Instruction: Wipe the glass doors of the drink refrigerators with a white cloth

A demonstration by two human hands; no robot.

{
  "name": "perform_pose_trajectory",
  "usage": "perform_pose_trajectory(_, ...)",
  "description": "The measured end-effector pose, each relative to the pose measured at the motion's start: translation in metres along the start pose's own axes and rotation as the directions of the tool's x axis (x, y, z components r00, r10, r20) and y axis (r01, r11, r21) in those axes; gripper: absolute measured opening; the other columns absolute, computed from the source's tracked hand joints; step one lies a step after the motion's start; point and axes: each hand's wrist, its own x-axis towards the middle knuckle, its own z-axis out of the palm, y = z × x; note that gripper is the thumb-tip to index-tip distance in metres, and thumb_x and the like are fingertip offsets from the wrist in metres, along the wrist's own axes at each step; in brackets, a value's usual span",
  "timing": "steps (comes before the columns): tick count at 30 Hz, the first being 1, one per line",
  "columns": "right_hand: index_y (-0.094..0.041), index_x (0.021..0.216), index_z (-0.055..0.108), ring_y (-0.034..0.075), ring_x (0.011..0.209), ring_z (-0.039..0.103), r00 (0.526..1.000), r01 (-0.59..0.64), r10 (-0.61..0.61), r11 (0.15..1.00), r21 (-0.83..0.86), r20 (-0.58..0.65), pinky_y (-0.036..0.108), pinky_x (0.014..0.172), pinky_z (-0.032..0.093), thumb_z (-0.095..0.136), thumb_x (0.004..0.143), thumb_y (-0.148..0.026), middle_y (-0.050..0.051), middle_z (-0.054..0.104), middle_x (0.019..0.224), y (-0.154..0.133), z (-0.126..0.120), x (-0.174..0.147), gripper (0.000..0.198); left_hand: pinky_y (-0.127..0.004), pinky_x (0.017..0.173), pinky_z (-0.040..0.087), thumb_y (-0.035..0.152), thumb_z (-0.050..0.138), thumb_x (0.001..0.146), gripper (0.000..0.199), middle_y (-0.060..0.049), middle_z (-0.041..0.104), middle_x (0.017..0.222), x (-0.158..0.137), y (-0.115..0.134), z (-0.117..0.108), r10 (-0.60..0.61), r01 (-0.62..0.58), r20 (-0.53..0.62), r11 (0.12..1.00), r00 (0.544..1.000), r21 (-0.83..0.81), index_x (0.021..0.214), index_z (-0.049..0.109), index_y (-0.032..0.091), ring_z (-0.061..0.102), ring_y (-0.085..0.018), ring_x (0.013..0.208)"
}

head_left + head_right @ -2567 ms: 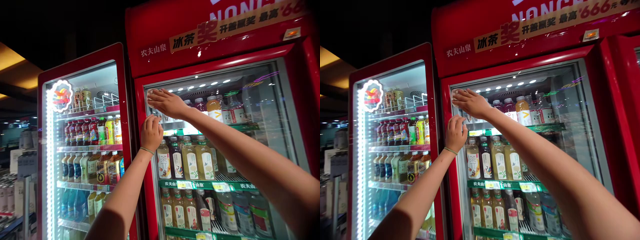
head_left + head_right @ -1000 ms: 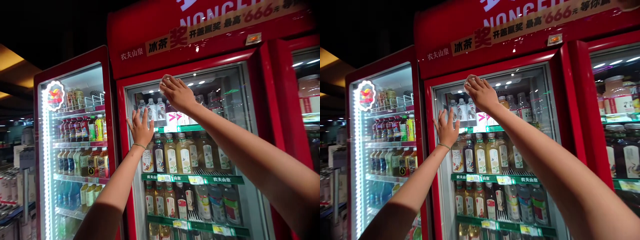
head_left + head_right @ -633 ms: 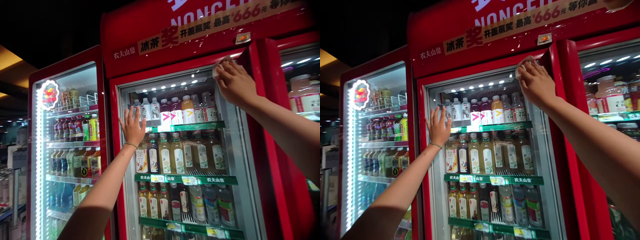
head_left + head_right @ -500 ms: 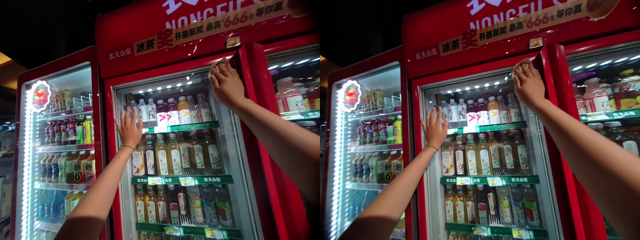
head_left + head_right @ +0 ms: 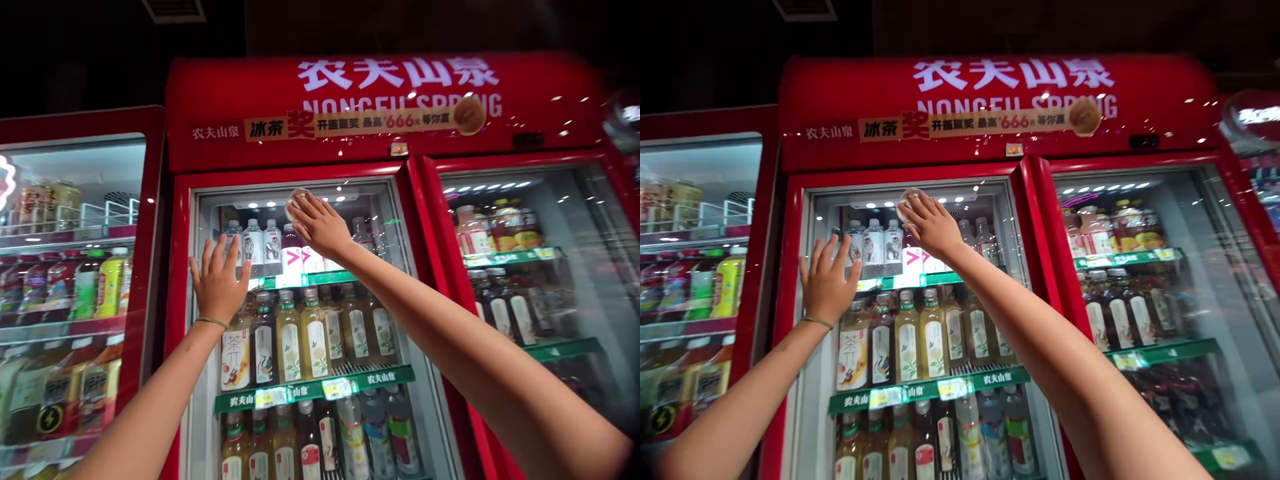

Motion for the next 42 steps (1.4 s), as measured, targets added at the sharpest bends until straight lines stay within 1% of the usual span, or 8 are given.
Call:
perform_pose_trajectory(5, -0.024, 0.163, 0.031, 0.025, 0.162, 0.016, 0.945, -0.326, 0.326, 0.942, -0.074, -0.013, 0.050, 0.133, 0.019, 0.023, 0.105, -0.063, 0.004, 0.025, 0.173, 0.107, -0.028, -0.027, 0.070, -0.059, 0.130, 0.005, 0.051, 0.034, 0.104, 0.060, -0.010, 0.038, 0.166, -0.002, 0.001, 0.001, 0.013, -0.014, -0.029, 0.999, 0.999, -0.029, 0.159, 0.041, 0.026, 0.022, -0.030, 0.159)
perform_pose_trajectory(8, -0.021, 0.162, 0.032, 0.028, 0.162, 0.015, 0.879, -0.476, 0.475, 0.878, -0.057, -0.031, 0.053, 0.132, 0.021, 0.016, 0.103, -0.068, 0.007, 0.023, 0.173, 0.139, -0.033, -0.046, 0.077, -0.059, 0.130, 0.003, 0.051, 0.034, 0.104, 0.060, -0.010, 0.036, 0.167, -0.002, 0.003, 0.000, 0.007, -0.009, -0.028, 0.999, 1.000, -0.048, 0.160, 0.039, 0.028, 0.020, -0.031, 0.160)
perform_pose_trajectory(11, -0.020, 0.161, 0.033, 0.030, 0.162, 0.015, 0.861, -0.507, 0.505, 0.861, -0.043, -0.054, 0.057, 0.130, 0.022, 0.012, 0.102, -0.070, 0.010, 0.023, 0.173, 0.126, -0.024, -0.081, 0.080, -0.058, 0.130, 0.002, 0.052, 0.036, 0.103, 0.060, -0.008, 0.035, 0.168, -0.003, 0.006, -0.002, -0.007, 0.005, -0.028, 0.997, 1.000, -0.073, 0.160, 0.038, 0.032, 0.020, -0.030, 0.160)
perform_pose_trajectory(17, -0.027, 0.163, 0.028, 0.029, 0.162, 0.013, 0.916, -0.400, 0.397, 0.913, -0.075, -0.055, 0.057, 0.131, 0.020, 0.016, 0.103, -0.066, 0.007, 0.020, 0.174, 0.085, -0.012, -0.154, 0.072, -0.060, 0.129, 0.002, 0.055, 0.036, 0.101, 0.061, -0.004, 0.033, 0.169, -0.004, 0.009, -0.002, -0.027, 0.021, -0.055, 0.993, 0.998, -0.115, 0.160, 0.036, 0.037, 0.019, -0.028, 0.160)
perform_pose_trajectory(24, -0.022, 0.161, 0.032, 0.029, 0.162, 0.012, 0.902, -0.433, 0.432, 0.899, -0.067, -0.023, 0.058, 0.130, 0.021, 0.014, 0.103, -0.069, 0.009, 0.019, 0.174, 0.150, -0.024, -0.066, 0.077, -0.056, 0.130, 0.003, 0.055, 0.033, 0.103, 0.061, -0.008, 0.037, 0.167, -0.004, 0.010, -0.003, -0.022, 0.018, -0.046, 0.997, 0.999, -0.080, 0.158, 0.042, 0.030, 0.021, -0.027, 0.160)
perform_pose_trajectory(27, -0.021, 0.161, 0.032, 0.030, 0.162, 0.011, 0.895, -0.445, 0.445, 0.890, -0.099, -0.025, 0.058, 0.130, 0.021, 0.014, 0.104, -0.067, 0.009, 0.018, 0.174, 0.151, -0.025, -0.054, 0.076, -0.056, 0.130, 0.003, 0.054, 0.033, 0.103, 0.061, -0.009, 0.038, 0.167, -0.003, 0.009, -0.003, -0.013, 0.009, -0.051, 0.997, 0.999, -0.073, 0.157, 0.043, 0.028, 0.021, -0.027, 0.160)
perform_pose_trajectory(36, -0.028, 0.165, 0.022, 0.027, 0.163, 0.009, 0.895, -0.440, 0.443, 0.896, -0.068, 0.046, 0.058, 0.131, 0.022, 0.019, 0.105, -0.064, 0.008, 0.015, 0.175, 0.058, -0.019, -0.225, 0.070, -0.057, 0.129, 0.003, 0.056, 0.035, 0.103, 0.062, -0.008, 0.036, 0.168, -0.005, 0.009, -0.004, -0.021, 0.015, -0.045, 0.994, 0.999, -0.110, 0.157, 0.042, 0.028, 0.019, -0.027, 0.160)
perform_pose_trajectory(42, -0.025, 0.164, 0.026, 0.027, 0.163, 0.009, 0.901, -0.431, 0.433, 0.901, -0.051, 0.016, 0.058, 0.132, 0.019, 0.016, 0.104, -0.064, 0.007, 0.016, 0.175, 0.091, -0.021, -0.163, 0.072, -0.058, 0.129, 0.002, 0.054, 0.035, 0.103, 0.061, -0.007, 0.034, 0.169, -0.004, 0.009, -0.006, -0.024, 0.022, -0.017, 0.995, 1.000, -0.096, 0.158, 0.041, 0.028, 0.018, -0.027, 0.160)
